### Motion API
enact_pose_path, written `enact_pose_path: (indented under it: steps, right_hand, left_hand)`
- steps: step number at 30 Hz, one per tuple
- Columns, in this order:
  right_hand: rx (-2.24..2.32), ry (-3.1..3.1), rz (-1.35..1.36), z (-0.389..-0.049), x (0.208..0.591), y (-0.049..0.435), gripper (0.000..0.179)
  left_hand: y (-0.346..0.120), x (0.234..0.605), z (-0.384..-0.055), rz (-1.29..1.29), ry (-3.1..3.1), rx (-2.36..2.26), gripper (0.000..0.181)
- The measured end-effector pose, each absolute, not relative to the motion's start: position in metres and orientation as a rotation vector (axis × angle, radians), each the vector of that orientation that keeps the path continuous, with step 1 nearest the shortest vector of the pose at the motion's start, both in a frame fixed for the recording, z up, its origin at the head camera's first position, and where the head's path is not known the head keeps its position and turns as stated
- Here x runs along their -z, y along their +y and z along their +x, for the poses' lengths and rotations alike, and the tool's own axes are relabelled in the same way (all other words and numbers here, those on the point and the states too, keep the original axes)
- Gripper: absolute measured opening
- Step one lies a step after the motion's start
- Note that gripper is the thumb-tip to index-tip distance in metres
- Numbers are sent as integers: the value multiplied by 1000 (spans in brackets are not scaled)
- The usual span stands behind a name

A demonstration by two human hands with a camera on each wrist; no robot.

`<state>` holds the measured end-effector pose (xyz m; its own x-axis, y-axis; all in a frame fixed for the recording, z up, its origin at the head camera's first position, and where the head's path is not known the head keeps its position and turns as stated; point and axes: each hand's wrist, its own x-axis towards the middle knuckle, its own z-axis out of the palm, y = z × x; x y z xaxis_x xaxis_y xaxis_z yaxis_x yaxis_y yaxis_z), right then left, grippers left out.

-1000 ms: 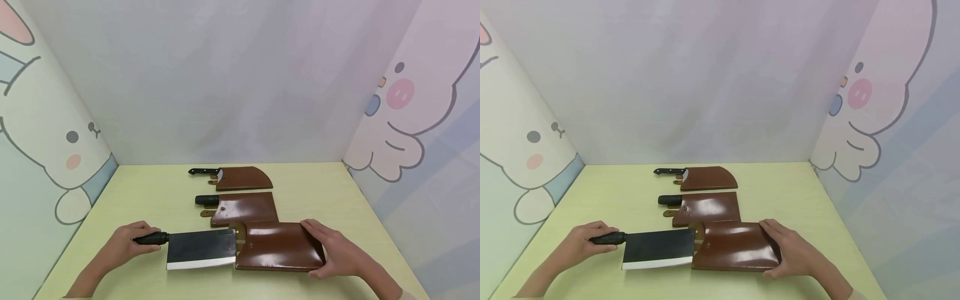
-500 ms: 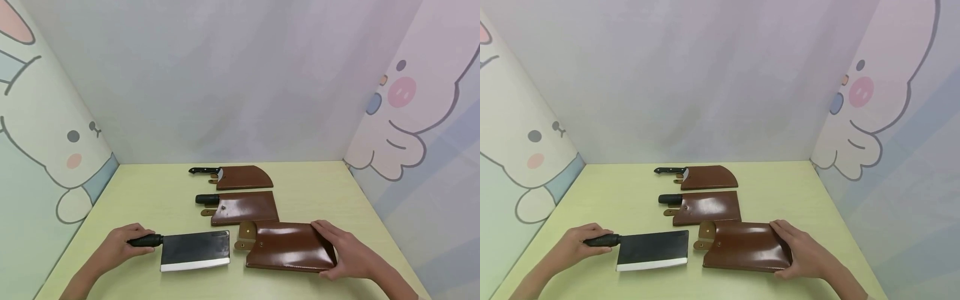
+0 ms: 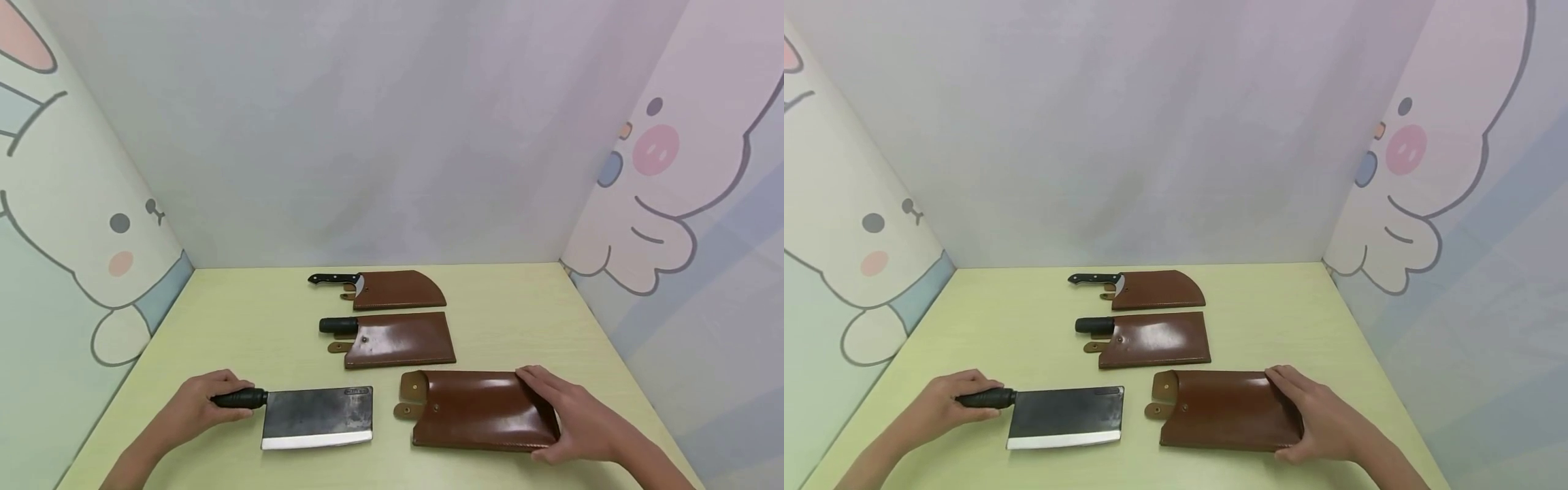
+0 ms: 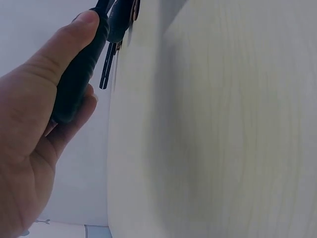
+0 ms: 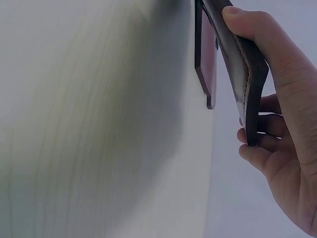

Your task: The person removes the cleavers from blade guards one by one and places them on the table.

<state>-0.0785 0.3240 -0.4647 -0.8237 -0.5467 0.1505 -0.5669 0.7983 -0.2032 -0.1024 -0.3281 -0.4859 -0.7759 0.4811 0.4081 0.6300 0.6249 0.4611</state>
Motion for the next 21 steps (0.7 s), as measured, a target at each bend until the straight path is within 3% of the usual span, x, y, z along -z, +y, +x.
enact_pose_path:
  steps: [21]
  right_hand:
    - [-384,-2966,934,-77,470,324,115]
  left_hand:
    - [-329,498,-106,-919,-2684,911,33]
